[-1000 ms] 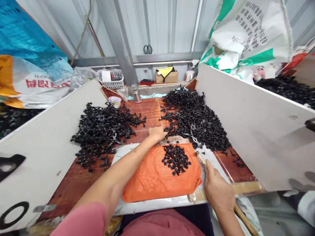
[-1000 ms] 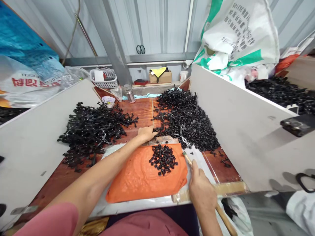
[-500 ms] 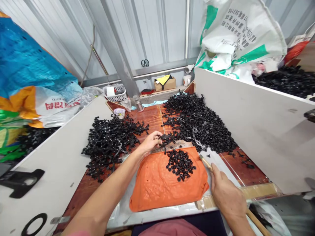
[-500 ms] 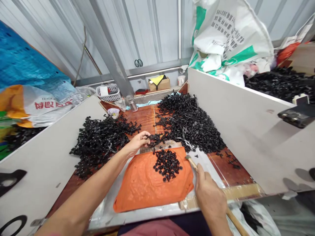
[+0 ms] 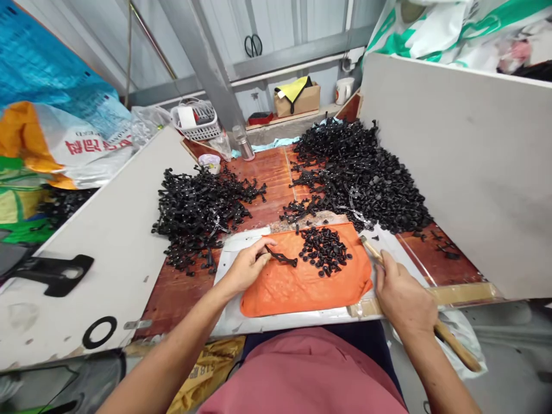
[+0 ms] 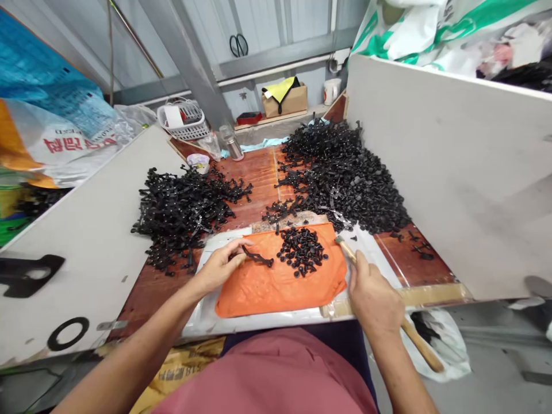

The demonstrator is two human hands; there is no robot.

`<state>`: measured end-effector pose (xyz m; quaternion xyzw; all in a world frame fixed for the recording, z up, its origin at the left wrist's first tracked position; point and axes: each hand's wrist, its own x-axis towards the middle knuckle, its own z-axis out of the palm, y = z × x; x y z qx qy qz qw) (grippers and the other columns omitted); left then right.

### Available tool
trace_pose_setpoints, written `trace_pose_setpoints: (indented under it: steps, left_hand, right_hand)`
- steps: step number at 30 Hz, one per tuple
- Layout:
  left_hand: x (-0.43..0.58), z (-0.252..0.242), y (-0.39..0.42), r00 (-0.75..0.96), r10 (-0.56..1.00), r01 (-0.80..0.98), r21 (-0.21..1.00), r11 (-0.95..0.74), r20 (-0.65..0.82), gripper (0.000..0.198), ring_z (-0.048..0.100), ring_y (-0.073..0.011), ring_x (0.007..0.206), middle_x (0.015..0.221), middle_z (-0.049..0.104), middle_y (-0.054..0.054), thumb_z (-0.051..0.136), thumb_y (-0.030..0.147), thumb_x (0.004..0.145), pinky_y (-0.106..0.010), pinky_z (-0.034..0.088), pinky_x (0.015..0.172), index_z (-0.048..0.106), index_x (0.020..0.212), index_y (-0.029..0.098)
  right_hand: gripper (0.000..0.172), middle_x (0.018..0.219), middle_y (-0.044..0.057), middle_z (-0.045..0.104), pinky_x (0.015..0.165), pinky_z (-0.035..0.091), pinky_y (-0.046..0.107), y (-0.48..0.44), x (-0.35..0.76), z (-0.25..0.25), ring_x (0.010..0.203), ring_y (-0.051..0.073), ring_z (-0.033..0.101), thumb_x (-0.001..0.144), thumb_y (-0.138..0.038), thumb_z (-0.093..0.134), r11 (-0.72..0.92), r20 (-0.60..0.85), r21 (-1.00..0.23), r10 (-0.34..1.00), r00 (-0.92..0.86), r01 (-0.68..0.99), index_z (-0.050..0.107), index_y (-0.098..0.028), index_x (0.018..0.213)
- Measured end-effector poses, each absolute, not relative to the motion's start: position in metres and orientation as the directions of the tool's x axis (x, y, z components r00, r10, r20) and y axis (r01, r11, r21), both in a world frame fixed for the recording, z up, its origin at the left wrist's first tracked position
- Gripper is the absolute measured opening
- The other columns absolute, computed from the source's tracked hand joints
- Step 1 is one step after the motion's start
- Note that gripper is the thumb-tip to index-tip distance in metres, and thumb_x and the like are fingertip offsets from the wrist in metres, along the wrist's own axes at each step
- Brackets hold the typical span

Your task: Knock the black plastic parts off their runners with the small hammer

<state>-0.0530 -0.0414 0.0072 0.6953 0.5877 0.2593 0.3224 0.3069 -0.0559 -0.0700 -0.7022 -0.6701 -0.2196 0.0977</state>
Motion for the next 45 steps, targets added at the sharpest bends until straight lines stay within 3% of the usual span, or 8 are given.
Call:
trace_pose_setpoints:
  steps: [6, 10, 14, 17, 27, 34, 39, 45]
  left_hand:
    - [-0.047, 0.034, -0.057, 0.21, 0.896, 0.909, 0.26, -0.326, 0.39, 0.022, 0.053, -0.0163, 0.067, 0.068, 0.056, 0.002, 0.053, 0.009, 0.084, -0.028, 0.038, 0.066, 0.063, 0.1, 0.02]
    - [-0.031, 0.023, -0.066, 0.583, 0.774, 0.803, -0.025, -0.596, 0.247, 0.022, 0.054, -0.0205, 0.074, 0.072, 0.063, -0.004, 0.048, 0.005, 0.087, -0.033, 0.04, 0.071, 0.065, 0.082, 0.019]
    - [-0.029, 0.017, -0.072, 0.646, 0.761, 0.736, 0.214, -0.642, 0.06, 0.027, 0.059, -0.0224, 0.089, 0.095, 0.069, -0.007, 0.054, 0.02, 0.094, -0.035, 0.044, 0.082, 0.067, 0.118, 0.023]
    - [-0.038, 0.02, -0.071, 0.462, 0.884, 0.809, 0.374, -0.453, 0.073, 0.022, 0.06, -0.0232, 0.092, 0.099, 0.07, -0.007, 0.058, 0.028, 0.095, -0.036, 0.045, 0.086, 0.068, 0.115, 0.024]
    - [0.014, -0.011, -0.065, 0.295, 0.955, 0.935, 0.198, -0.293, 0.02, 0.02, 0.056, -0.0301, 0.097, 0.097, 0.066, -0.011, 0.064, 0.038, 0.094, -0.048, 0.038, 0.092, 0.068, 0.09, 0.019]
    - [-0.01, -0.004, -0.051, 0.203, 0.979, 0.877, 0.441, -0.19, 0.018, 0.008, 0.061, -0.0229, 0.084, 0.084, 0.066, -0.004, 0.054, 0.024, 0.097, -0.038, 0.04, 0.09, 0.059, 0.091, 0.021]
    - [-0.014, -0.008, -0.035, 0.251, 0.966, 0.796, 0.58, -0.173, -0.056, 0.03, 0.065, -0.0216, 0.084, 0.085, 0.07, -0.005, 0.04, 0.03, 0.103, -0.033, 0.042, 0.083, 0.061, 0.084, 0.021]
    - [-0.011, -0.018, -0.027, 0.32, 0.946, 0.789, 0.567, -0.238, -0.05, 0.039, 0.065, -0.0221, 0.088, 0.086, 0.072, -0.005, 0.033, 0.028, 0.103, -0.034, 0.042, 0.086, 0.064, 0.08, 0.021]
  right_hand:
    - [0.04, 0.081, 0.003, 0.069, 0.053, 0.011, 0.029, -0.057, 0.307, -0.068, 0.049, 0.01, 0.042, 0.103, -0.038, 0.05, -0.078, 0.44, 0.157, 0.898, 0.001, 0.985, 0.059, -0.02, 0.138]
    - [0.041, 0.08, 0.003, 0.069, 0.054, 0.011, 0.029, -0.057, 0.306, -0.069, 0.05, 0.011, 0.043, 0.103, -0.038, 0.05, -0.085, 0.444, 0.145, 0.896, 0.012, 0.986, 0.059, -0.02, 0.138]
    - [0.041, 0.081, 0.004, 0.068, 0.054, 0.011, 0.03, -0.058, 0.305, -0.069, 0.051, 0.01, 0.043, 0.103, -0.038, 0.05, -0.095, 0.428, 0.121, 0.903, 0.035, 0.988, 0.058, -0.021, 0.139]
    - [0.043, 0.083, 0.004, 0.068, 0.054, 0.011, 0.031, -0.058, 0.305, -0.07, 0.052, 0.01, 0.042, 0.101, -0.038, 0.051, -0.094, 0.422, 0.11, 0.906, 0.039, 0.989, 0.057, -0.021, 0.14]
    - [0.039, 0.081, 0.002, 0.07, 0.053, 0.013, 0.03, -0.058, 0.307, -0.074, 0.053, 0.012, 0.043, 0.103, -0.039, 0.051, -0.086, 0.486, 0.139, 0.874, 0.008, 0.987, 0.06, -0.021, 0.136]
    - [0.039, 0.082, 0.003, 0.07, 0.054, 0.014, 0.03, -0.059, 0.308, -0.075, 0.054, 0.011, 0.045, 0.103, -0.038, 0.051, -0.067, 0.483, 0.097, 0.875, 0.012, 0.993, 0.06, -0.021, 0.136]
    - [0.039, 0.082, 0.003, 0.069, 0.054, 0.014, 0.031, -0.059, 0.308, -0.076, 0.054, 0.012, 0.044, 0.102, -0.038, 0.052, -0.067, 0.481, 0.096, 0.877, 0.013, 0.993, 0.06, -0.021, 0.137]
    - [0.039, 0.082, 0.004, 0.069, 0.054, 0.014, 0.03, -0.059, 0.308, -0.076, 0.055, 0.012, 0.044, 0.102, -0.038, 0.05, -0.073, 0.466, 0.07, 0.884, 0.032, 0.995, 0.06, -0.021, 0.137]
